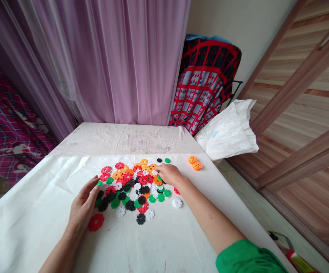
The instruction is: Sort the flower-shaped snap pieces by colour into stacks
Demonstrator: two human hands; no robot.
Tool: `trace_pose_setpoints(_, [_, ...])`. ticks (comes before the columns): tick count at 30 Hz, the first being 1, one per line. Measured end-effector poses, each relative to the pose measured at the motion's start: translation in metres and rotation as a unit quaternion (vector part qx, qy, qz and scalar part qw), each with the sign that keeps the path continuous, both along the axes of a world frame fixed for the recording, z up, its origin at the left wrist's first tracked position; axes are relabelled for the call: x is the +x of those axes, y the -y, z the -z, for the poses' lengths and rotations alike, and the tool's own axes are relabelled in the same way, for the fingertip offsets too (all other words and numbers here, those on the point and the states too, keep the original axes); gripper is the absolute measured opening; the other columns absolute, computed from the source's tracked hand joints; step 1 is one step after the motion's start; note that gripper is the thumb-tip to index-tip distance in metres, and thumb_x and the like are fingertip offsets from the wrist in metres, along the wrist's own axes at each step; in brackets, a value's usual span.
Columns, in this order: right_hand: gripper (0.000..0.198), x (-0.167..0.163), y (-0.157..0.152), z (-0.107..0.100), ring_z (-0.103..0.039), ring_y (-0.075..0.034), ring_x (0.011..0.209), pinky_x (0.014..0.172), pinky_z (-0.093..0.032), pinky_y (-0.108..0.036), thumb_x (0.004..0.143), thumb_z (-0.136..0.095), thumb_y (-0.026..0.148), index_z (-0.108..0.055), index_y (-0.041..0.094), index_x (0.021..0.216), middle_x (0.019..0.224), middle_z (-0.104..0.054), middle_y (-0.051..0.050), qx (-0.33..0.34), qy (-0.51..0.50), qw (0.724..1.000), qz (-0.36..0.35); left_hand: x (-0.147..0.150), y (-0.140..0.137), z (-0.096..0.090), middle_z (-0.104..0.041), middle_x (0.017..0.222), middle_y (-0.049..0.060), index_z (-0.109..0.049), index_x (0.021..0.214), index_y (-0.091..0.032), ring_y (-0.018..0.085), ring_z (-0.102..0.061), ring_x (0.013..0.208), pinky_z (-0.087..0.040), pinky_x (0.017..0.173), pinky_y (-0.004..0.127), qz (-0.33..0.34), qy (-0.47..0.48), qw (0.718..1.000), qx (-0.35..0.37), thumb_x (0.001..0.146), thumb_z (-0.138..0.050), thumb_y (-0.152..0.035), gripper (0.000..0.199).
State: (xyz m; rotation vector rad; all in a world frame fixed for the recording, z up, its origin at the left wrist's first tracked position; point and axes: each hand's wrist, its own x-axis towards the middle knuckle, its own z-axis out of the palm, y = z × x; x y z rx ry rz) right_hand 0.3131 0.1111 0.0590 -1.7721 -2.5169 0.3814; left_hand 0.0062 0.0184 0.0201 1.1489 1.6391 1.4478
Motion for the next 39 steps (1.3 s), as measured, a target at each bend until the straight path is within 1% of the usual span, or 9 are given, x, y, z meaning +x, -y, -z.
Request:
trace_pose_setpoints(5, [0.035,0.008,-0.003,0.001,-0.062,-0.02,0.114,0.094,-0.044,-0.027,0.085,-0.055,0.011,-0.067,0.025,0.115,0.122,-0.067,-0.005,0.011,0.038,0.999,0.024,0.001,-0.001,0.0,-0.059,0.142,0.009,-0.068,0.111,-0.023,0.027,-0.054,0.131,-0.049,0.106,0.04,-0.003,0.008,1.0,0.005,0.081,-0.061,-0.052,0.043])
trace_pose_setpoints(8, [0.031,0.01,0.0,-0.001,-0.064,-0.02,0.107,0.089,-0.044,-0.026,0.086,-0.053,0.01,-0.068,0.024,0.109,0.115,-0.069,-0.006,0.032,0.063,0.996,0.051,0.001,-0.001,0.001,-0.06,0.14,0.009,-0.068,0.11,-0.023,0.027,-0.054,0.131,-0.05,0.105,0.039,-0.001,0.006,1.0,0.012,0.081,-0.061,-0.051,0.041])
trace_pose_setpoints(11, [0.028,0.008,0.007,-0.002,-0.063,-0.017,0.105,0.086,-0.043,-0.025,0.086,-0.05,0.009,-0.071,0.024,0.098,0.109,-0.071,-0.003,0.045,0.047,0.998,0.026,0.001,-0.002,0.001,-0.061,0.139,0.009,-0.068,0.11,-0.023,0.027,-0.054,0.131,-0.051,0.104,0.039,-0.004,0.001,1.0,0.014,0.081,-0.06,-0.05,0.041])
trace_pose_setpoints(15, [0.018,0.004,0.014,-0.005,-0.064,-0.019,0.101,0.078,-0.042,-0.025,0.084,-0.057,0.02,-0.071,0.025,0.095,0.103,-0.073,-0.001,0.023,0.022,0.999,-0.001,0.002,-0.002,-0.001,-0.061,0.139,0.009,-0.068,0.11,-0.022,0.027,-0.054,0.131,-0.051,0.104,0.038,-0.007,-0.004,1.0,0.011,0.081,-0.06,-0.05,0.041])
trace_pose_setpoints(18, [0.023,0.001,0.016,-0.006,-0.064,-0.019,0.099,0.075,-0.041,-0.025,0.079,-0.062,0.02,-0.068,0.024,0.101,0.106,-0.073,-0.002,-0.001,0.018,1.0,0.012,0.002,-0.002,-0.001,-0.06,0.14,0.009,-0.067,0.11,-0.022,0.027,-0.053,0.132,-0.05,0.104,0.038,-0.007,-0.003,1.0,0.009,0.08,-0.06,-0.05,0.041])
trace_pose_setpoints(25, [0.037,0.001,0.008,-0.004,-0.066,-0.014,0.082,0.071,-0.043,-0.022,0.071,-0.063,0.01,-0.065,0.022,0.107,0.102,-0.073,-0.001,-0.041,-0.057,0.996,0.054,0.001,-0.001,0.0,-0.061,0.139,0.01,-0.067,0.109,-0.022,0.027,-0.054,0.131,-0.051,0.103,0.039,-0.008,0.002,1.0,0.012,0.079,-0.06,-0.05,0.042])
trace_pose_setpoints(31, [0.034,0.026,-0.012,0.001,-0.065,-0.014,0.076,0.069,-0.044,-0.021,0.07,-0.061,0.006,-0.068,0.021,0.1,0.082,-0.073,0.001,-0.006,-0.121,0.982,0.143,0.001,0.0,-0.001,-0.061,0.139,0.01,-0.067,0.109,-0.022,0.028,-0.054,0.131,-0.052,0.102,0.038,-0.009,0.0,1.0,0.009,0.078,-0.06,-0.052,0.044])
trace_pose_setpoints(34, [0.03,0.042,-0.029,0.004,-0.063,-0.013,0.07,0.065,-0.044,-0.021,0.068,-0.064,0.008,-0.068,0.02,0.095,0.074,-0.07,0.002,0.006,-0.193,0.96,0.203,0.001,-0.001,-0.001,-0.06,0.14,0.01,-0.068,0.109,-0.022,0.028,-0.055,0.129,-0.053,0.101,0.039,-0.008,0.002,1.0,0.004,0.077,-0.061,-0.053,0.044])
trace_pose_setpoints(39, [0.032,0.059,-0.057,0.01,-0.061,-0.011,0.062,0.059,-0.046,-0.02,0.068,-0.067,0.011,-0.065,0.016,0.099,0.079,-0.07,0.0,-0.009,-0.341,0.886,0.314,0.001,-0.001,0.001,-0.059,0.141,0.01,-0.068,0.109,-0.022,0.028,-0.055,0.13,-0.053,0.101,0.039,-0.01,0.002,1.0,0.006,0.077,-0.061,-0.054,0.046])
